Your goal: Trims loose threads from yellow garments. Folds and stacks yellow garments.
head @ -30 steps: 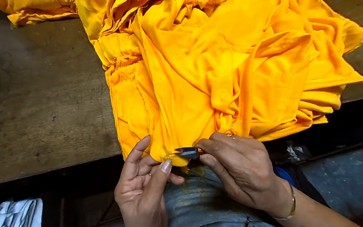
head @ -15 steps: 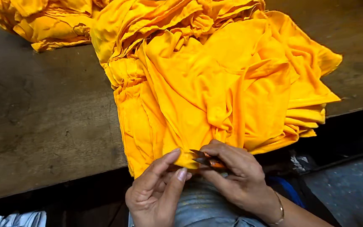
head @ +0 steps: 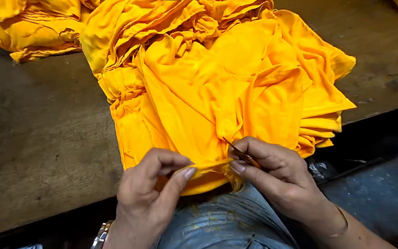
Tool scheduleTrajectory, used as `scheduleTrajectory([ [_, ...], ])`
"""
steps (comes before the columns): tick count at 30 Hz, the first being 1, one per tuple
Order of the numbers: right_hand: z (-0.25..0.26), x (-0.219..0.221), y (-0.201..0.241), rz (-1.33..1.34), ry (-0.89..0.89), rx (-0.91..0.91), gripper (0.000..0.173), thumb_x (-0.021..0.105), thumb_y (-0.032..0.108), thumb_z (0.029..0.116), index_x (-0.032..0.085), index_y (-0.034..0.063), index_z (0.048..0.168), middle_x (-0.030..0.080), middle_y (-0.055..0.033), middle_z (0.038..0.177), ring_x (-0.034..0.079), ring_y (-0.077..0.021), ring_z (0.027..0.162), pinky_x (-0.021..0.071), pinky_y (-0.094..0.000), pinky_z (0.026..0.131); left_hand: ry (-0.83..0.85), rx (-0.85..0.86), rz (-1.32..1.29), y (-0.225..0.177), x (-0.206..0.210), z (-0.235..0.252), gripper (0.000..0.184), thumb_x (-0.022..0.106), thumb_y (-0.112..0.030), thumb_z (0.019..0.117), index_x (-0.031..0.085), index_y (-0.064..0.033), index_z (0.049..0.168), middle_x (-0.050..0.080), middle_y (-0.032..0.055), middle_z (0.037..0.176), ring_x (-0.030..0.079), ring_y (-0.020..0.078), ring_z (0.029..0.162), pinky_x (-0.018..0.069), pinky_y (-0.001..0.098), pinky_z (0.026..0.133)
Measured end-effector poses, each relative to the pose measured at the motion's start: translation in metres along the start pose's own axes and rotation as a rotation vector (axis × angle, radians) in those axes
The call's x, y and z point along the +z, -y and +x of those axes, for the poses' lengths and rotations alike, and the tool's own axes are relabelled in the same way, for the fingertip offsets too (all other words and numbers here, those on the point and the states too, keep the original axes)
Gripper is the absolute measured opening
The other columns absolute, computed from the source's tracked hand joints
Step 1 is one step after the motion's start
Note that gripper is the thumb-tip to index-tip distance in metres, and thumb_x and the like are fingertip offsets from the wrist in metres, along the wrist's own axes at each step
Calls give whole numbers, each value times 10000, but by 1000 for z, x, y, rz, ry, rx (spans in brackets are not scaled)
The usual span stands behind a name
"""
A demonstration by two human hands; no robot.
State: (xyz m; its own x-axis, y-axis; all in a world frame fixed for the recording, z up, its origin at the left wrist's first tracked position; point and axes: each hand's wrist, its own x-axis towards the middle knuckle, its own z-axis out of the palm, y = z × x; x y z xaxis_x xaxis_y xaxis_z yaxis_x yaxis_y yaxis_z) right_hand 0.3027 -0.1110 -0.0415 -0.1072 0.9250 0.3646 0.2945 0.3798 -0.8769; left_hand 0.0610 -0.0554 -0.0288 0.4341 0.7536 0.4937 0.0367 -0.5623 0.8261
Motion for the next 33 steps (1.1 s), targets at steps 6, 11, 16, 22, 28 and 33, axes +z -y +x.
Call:
scheduleTrajectory([
  [6,-13,7,11,-568,-79,-233,490,312,397,1107,637,49,1223,557,-10,860,524,-70,708,435,-229,576,-158,-439,-165,-12,0,-3,400,688,-10,908,602,-59,1295,748,94,838,712,143,680,594,237,596],
  [11,-28,22,7,-721,-62,-298,421,372,360,1100,686,83,1142,525,-18,786,502,-126,662,368,-261,526,-198,-517,-204,-18,4,-5,467,676,-4,902,588,-42,1359,750,129,841,729,173,700,606,261,616],
  [16,-23,23,8,-769,-90,-299,409,414,340,1094,707,55,1100,527,-23,775,498,-129,655,357,-267,523,-226,-506,-220,-23,11,-7,534,666,22,898,557,-25,1419,756,126,834,731,160,691,613,260,633],
  [22,-22,25,9,-795,-103,-327,374,449,309,1086,715,46,1064,534,-30,762,502,-145,652,353,-274,520,-251,-528,-251,-24,15,-10,591,650,34,901,523,-29,1474,757,142,844,734,183,690,623,285,652],
  [28,-23,22,9,-827,-94,-323,379,440,294,1085,716,34,1063,537,-37,761,502,-157,648,357,-285,522,-262,-536,-278,-22,14,-11,596,656,26,908,520,-40,1484,760,137,859,731,167,693,616,269,646],
  [33,-20,25,8,-818,-97,-329,364,459,279,1079,718,24,1067,545,-38,767,507,-152,654,357,-278,519,-276,-533,-246,-22,16,-11,617,658,33,901,503,-32,1495,762,130,852,733,169,683,620,271,641],
])
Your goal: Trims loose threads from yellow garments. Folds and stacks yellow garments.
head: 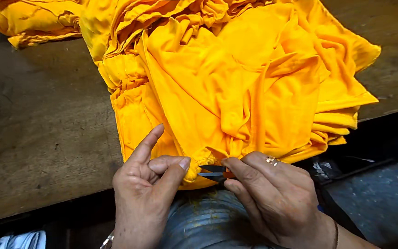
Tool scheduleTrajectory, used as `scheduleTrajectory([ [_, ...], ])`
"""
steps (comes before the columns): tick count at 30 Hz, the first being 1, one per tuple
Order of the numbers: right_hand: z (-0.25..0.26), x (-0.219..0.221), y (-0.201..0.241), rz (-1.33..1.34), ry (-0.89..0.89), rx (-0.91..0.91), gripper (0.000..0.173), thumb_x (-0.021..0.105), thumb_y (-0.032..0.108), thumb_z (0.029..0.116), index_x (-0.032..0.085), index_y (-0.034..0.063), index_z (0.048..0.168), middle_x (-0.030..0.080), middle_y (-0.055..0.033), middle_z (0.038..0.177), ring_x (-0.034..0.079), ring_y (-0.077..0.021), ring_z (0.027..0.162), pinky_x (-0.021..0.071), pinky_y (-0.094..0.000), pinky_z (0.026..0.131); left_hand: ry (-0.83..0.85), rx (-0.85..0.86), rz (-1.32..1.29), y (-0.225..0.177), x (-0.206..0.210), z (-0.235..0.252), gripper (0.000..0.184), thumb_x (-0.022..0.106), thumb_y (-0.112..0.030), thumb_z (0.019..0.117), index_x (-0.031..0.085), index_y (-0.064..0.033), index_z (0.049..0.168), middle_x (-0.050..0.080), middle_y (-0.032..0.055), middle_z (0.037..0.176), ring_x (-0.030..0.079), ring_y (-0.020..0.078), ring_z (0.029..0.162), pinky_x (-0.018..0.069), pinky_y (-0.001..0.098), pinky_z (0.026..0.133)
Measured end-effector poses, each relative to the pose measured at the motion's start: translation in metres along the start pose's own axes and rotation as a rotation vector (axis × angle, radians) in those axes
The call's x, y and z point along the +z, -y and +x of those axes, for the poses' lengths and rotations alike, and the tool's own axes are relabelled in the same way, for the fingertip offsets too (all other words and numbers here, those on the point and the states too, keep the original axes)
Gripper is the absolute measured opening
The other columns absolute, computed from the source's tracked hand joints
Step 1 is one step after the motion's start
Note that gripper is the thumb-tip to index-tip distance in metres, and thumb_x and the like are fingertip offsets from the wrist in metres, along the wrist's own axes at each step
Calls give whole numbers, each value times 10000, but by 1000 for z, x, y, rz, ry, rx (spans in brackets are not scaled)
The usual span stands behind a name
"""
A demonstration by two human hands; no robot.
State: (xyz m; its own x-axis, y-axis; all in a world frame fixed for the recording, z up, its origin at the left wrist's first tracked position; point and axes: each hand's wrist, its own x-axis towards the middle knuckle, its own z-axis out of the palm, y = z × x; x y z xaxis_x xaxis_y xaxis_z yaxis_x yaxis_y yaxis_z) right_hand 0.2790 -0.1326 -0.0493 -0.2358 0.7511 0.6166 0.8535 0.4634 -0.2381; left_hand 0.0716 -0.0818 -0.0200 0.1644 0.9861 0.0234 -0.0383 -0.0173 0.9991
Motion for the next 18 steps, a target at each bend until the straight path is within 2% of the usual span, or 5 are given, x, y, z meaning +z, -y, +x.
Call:
scheduleTrajectory([
  [12,2,1,0,-13,7,-4,343,467,261,1074,715,25,1044,547,-40,765,511,-160,653,357,-285,518,-15,-19,3,2,4,-1,654,676,34,893,481,-36,1513,764,130,845,737,173,681,625,276,632],
  [18,3,2,-2,23,-4,4,311,470,225,1070,705,43,978,529,-23,729,496,-138,627,343,-273,508,-14,-23,-13,5,6,-2,651,669,44,895,479,-36,1513,764,133,843,739,174,685,625,276,640],
])
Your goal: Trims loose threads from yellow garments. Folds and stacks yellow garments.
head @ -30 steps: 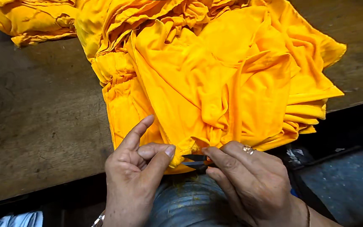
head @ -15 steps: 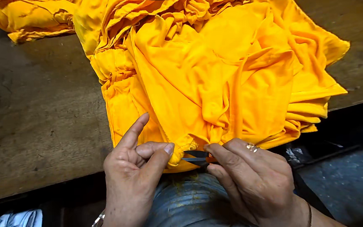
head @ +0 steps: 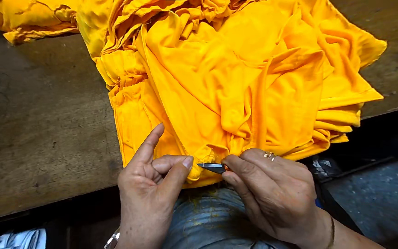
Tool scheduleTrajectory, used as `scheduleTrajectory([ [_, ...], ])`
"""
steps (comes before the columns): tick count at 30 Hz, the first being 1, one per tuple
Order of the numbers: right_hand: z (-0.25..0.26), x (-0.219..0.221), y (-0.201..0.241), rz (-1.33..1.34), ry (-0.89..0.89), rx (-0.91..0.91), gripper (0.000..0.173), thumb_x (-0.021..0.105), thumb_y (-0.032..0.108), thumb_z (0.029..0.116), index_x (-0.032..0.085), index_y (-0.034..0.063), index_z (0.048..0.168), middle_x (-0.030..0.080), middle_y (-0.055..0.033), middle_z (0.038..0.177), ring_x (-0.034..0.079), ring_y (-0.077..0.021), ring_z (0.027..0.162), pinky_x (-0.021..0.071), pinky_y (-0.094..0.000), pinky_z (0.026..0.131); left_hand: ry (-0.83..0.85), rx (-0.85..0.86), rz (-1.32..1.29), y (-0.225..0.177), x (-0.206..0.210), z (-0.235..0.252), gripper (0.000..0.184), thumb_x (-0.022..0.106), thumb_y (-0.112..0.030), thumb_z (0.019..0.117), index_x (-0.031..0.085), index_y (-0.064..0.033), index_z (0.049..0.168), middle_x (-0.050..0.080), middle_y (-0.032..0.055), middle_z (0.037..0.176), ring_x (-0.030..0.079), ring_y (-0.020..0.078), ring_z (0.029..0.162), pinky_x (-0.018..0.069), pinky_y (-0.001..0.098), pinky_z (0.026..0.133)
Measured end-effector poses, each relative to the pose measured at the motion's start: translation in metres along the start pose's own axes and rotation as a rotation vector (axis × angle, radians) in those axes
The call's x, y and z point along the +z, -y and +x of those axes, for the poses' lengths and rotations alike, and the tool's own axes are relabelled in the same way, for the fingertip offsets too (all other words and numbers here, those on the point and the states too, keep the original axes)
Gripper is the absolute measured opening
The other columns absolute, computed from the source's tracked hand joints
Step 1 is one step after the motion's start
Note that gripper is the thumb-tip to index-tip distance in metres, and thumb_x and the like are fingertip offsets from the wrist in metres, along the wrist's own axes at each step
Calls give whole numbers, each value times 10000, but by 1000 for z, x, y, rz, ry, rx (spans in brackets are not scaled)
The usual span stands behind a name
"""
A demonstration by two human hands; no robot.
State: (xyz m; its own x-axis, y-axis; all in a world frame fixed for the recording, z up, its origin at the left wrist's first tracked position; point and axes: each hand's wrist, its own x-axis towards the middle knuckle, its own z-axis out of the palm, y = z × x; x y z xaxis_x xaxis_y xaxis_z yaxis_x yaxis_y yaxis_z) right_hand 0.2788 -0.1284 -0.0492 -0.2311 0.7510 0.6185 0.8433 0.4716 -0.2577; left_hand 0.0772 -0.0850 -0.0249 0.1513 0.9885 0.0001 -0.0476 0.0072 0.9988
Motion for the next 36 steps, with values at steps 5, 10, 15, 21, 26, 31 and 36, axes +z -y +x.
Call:
scheduleTrajectory([
  [5,-1,-3,0,-29,6,12,343,450,253,1078,707,38,1002,530,-29,736,494,-145,625,341,-279,507,-7,26,32,-1,0,-1,662,676,25,898,466,-36,1523,761,114,823,724,154,657,614,260,620],
  [10,2,-3,3,-36,13,22,336,467,251,1073,713,35,1003,533,-28,738,493,-146,624,341,-280,506,-15,60,31,0,2,-2,675,677,48,892,452,-17,1525,768,121,834,742,166,684,626,265,643],
  [15,4,-6,9,-81,34,52,334,479,257,1070,718,36,993,545,-34,743,502,-155,626,342,-288,504,-31,60,3,2,3,-5,693,668,64,893,421,-2,1537,771,138,853,756,184,720,635,280,677],
  [21,5,-7,11,-79,21,44,329,484,248,1066,720,30,995,545,-35,741,497,-151,629,338,-283,507,-33,61,-4,2,3,-7,662,662,46,900,443,-8,1523,770,132,863,756,176,739,634,277,688],
  [26,6,-2,8,-16,9,18,318,487,229,1067,718,36,962,539,-23,729,506,-136,631,346,-272,509,-7,0,-45,4,-1,-5,627,637,29,916,456,-20,1514,766,148,901,758,193,777,634,299,718],
  [31,6,3,-6,538,47,193,384,412,303,1113,684,47,1023,572,62,778,522,29,665,427,-126,562,44,-19,-22,4,-10,0,576,618,-12,936,477,-44,1493,755,113,937,737,152,787,617,265,687],
  [36,9,8,-4,714,52,338,280,772,243,871,690,56,1062,552,99,754,447,54,610,363,-91,508,121,17,10,0,-15,4,529,575,-8,959,459,-49,1473,756,111,976,744,161,830,619,270,716],
])
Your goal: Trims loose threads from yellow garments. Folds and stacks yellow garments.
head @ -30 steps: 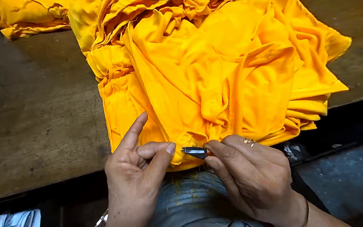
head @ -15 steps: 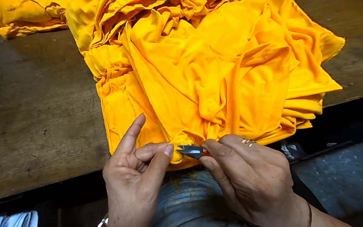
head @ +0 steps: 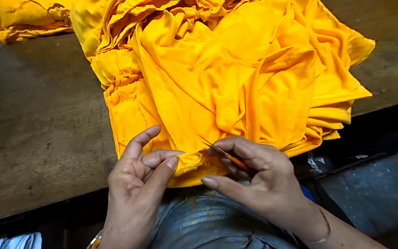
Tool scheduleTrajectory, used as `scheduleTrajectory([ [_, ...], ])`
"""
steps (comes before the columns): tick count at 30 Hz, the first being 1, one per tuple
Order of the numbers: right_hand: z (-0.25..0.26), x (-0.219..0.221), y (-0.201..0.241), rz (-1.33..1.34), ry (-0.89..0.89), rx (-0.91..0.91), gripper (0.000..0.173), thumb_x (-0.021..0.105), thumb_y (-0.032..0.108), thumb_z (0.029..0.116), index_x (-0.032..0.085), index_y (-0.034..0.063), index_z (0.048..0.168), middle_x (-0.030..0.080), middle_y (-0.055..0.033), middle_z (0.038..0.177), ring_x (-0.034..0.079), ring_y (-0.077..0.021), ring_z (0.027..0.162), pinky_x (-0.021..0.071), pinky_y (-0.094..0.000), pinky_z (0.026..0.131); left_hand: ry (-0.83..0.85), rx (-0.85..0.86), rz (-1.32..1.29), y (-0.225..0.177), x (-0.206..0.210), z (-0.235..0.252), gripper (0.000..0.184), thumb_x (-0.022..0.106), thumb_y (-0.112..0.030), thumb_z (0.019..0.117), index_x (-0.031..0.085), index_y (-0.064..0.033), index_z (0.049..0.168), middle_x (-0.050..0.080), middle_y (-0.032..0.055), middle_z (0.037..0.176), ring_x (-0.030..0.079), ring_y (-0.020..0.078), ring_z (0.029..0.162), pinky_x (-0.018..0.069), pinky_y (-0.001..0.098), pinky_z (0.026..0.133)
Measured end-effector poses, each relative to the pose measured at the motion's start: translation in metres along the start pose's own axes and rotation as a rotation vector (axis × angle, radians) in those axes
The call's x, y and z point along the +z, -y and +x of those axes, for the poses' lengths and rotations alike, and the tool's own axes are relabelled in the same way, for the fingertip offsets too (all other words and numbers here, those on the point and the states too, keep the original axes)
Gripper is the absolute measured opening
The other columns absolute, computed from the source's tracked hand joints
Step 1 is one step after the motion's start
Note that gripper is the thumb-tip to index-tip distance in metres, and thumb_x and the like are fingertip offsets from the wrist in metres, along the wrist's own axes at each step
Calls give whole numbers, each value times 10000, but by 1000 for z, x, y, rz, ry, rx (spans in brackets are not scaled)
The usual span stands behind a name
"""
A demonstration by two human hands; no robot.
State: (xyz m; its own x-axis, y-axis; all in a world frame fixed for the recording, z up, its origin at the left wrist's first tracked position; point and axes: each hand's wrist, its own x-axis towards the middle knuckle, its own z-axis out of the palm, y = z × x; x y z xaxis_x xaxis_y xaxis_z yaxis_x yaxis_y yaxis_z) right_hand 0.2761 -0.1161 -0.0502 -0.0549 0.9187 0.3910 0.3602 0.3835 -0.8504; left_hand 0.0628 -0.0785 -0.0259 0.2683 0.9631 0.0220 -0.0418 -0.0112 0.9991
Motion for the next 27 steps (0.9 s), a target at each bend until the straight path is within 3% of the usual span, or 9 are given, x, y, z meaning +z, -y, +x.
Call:
scheduleTrajectory([
  [3,5,8,-3,-130,-25,-92,169,736,124,850,722,33,993,679,35,854,613,13,728,519,-122,601,48,31,37,-1,-3,3,519,576,-21,967,451,-43,1470,754,99,970,730,140,804,601,234,683],
  [6,9,9,-7,-138,-27,-161,111,655,19,850,733,16,929,659,9,814,605,-16,716,506,-143,595,78,35,38,-1,-7,5,550,626,-13,947,453,-36,1469,755,103,971,729,136,795,595,218,660],
  [10,5,-6,-9,-49,76,-271,112,616,14,901,728,6,904,624,-5,774,584,-41,700,486,-172,592,55,15,57,1,-14,9,562,680,-20,930,480,-50,1454,754,94,942,726,130,763,601,217,653],
  [15,-18,-30,-12,83,477,-307,211,523,126,1007,700,61,913,623,-9,766,582,-70,700,472,-225,610,-12,-11,96,3,-20,12,512,668,-30,933,512,-56,1420,759,73,948,722,108,745,592,198,627],
  [18,-32,-28,-13,26,677,-243,172,528,155,1002,635,101,878,563,-18,733,567,-125,658,453,-297,557,-11,-11,100,3,-21,12,515,663,-24,931,512,-57,1422,757,80,951,721,116,739,593,208,620],
  [21,-35,-16,-12,-68,408,-195,164,576,185,998,680,93,911,616,19,767,583,-52,686,482,-217,581,3,-1,106,1,-19,10,520,651,-31,925,507,-59,1424,756,71,941,713,101,727,578,190,603],
  [23,-21,-9,-5,-10,182,-155,83,683,129,922,712,52,933,663,29,816,611,-2,724,526,-144,620,0,-2,104,-1,-15,7,529,675,-40,915,517,-62,1419,761,73,923,724,109,730,590,198,615],
  [25,-7,-2,4,58,74,-132,138,767,80,861,728,15,975,703,9,867,662,-22,765,582,-154,658,5,1,101,-3,-11,4,540,693,-32,901,519,-53,1412,760,79,895,721,114,712,589,204,600],
  [27,3,3,7,-8,40,-177,126,754,68,854,733,10,964,693,4,852,654,-30,759,566,-156,641,20,6,93,-4,-7,2,552,698,-15,890,515,-49,1410,762,87,890,726,120,714,593,207,609],
])
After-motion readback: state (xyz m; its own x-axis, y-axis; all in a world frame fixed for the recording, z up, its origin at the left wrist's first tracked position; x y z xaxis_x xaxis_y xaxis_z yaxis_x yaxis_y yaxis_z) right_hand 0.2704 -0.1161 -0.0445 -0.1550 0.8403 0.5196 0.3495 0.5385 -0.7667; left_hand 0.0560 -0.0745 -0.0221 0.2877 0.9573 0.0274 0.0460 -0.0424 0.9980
